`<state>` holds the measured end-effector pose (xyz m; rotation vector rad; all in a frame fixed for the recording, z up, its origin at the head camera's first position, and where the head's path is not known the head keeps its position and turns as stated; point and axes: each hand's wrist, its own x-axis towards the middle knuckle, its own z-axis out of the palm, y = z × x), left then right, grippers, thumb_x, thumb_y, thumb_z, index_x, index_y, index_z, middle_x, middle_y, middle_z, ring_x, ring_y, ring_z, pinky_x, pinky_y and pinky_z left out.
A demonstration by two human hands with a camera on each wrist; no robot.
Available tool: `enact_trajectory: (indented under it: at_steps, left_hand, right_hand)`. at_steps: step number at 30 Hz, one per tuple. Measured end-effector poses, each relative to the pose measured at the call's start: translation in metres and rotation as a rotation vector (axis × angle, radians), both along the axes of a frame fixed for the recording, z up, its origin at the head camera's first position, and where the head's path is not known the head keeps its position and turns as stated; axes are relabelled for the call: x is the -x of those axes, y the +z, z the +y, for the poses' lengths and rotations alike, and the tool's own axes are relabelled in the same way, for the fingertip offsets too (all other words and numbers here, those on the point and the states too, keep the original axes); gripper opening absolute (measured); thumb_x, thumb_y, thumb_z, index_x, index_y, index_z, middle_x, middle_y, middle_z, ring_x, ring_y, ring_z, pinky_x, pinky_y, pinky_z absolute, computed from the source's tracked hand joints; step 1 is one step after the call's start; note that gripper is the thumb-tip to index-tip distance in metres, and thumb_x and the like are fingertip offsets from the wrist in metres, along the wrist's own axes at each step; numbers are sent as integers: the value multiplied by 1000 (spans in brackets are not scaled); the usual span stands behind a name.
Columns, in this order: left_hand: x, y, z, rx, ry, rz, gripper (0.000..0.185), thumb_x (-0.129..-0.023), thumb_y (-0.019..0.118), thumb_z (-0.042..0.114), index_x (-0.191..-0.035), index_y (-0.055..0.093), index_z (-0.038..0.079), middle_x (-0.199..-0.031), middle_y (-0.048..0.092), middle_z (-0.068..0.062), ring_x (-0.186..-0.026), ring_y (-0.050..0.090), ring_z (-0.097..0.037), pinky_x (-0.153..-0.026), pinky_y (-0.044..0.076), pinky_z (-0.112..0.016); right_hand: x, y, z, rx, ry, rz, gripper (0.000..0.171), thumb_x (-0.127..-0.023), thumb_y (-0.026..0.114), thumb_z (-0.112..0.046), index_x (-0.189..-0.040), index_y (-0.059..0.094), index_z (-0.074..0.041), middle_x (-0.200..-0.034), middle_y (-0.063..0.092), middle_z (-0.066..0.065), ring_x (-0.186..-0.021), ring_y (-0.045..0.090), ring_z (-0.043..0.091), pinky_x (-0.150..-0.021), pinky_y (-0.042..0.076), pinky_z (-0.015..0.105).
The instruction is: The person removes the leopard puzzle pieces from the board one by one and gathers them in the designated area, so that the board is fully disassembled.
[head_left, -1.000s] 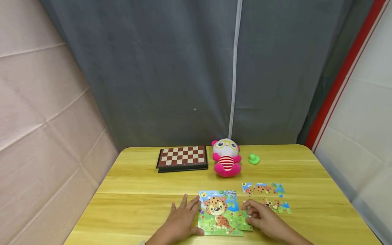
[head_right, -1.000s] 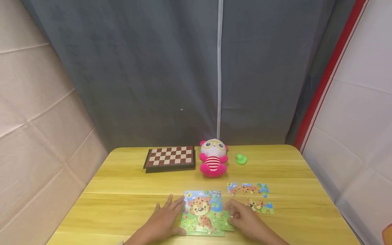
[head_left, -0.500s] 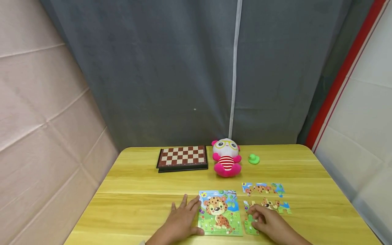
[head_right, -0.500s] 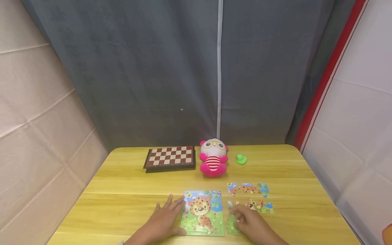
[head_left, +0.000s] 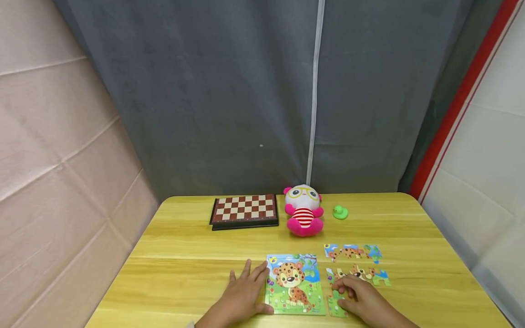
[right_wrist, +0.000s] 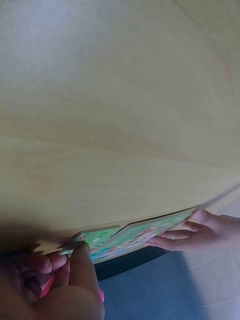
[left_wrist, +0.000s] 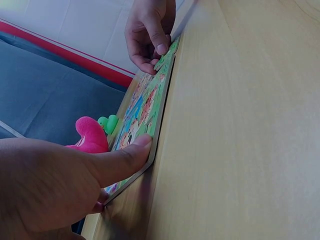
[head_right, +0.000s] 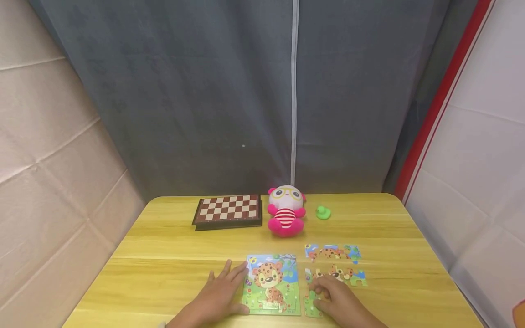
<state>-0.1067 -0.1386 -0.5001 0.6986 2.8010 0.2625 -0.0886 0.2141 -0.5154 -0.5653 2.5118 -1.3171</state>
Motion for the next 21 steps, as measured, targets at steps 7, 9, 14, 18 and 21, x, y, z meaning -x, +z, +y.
enact_trajectory:
  at_steps: [7,9,14,18,21]
  left_hand:
    - [0,0,0,-10,1,-6,101,-71,56,77,-153,34,21,-162,18,7,-145,16,-45,-96,22,-82]
    - [0,0,0,-10,3,-9,101,-71,56,77,-153,33,22,-163,18,7,-145,16,-45,-96,22,-81]
    - [0,-1,0,-6,5,-14,102,-71,55,77,-153,32,22,-163,17,8,-145,16,-45,-96,22,-81]
    - [1,-1,0,-10,7,-14,101,-71,56,77,-153,33,22,-163,18,8,-145,16,-45,-95,22,-82]
    - [1,-2,0,-12,9,-16,101,-71,56,77,-153,34,22,-162,18,8,-145,16,-45,-95,22,-82]
  right_hand:
    - [0,-1,1,-8,2,12,27,-88,73,-29,-110,66,-15,-89,52,-2,-73,43,5,-59,39,22]
    - [0,-1,0,-9,3,15,27,-88,73,-28,-110,66,-15,-90,52,-2,-73,43,5,-59,39,22]
    - [0,0,0,-10,3,18,26,-88,72,-28,-110,66,-15,-90,53,-2,-72,42,5,-59,39,22]
    - [1,0,0,-12,4,24,25,-88,72,-27,-110,66,-15,-89,53,-2,-72,42,3,-59,39,21]
    - [1,0,0,-5,7,22,25,-89,72,-27,-110,67,-15,-88,53,-3,-72,43,3,-59,40,21]
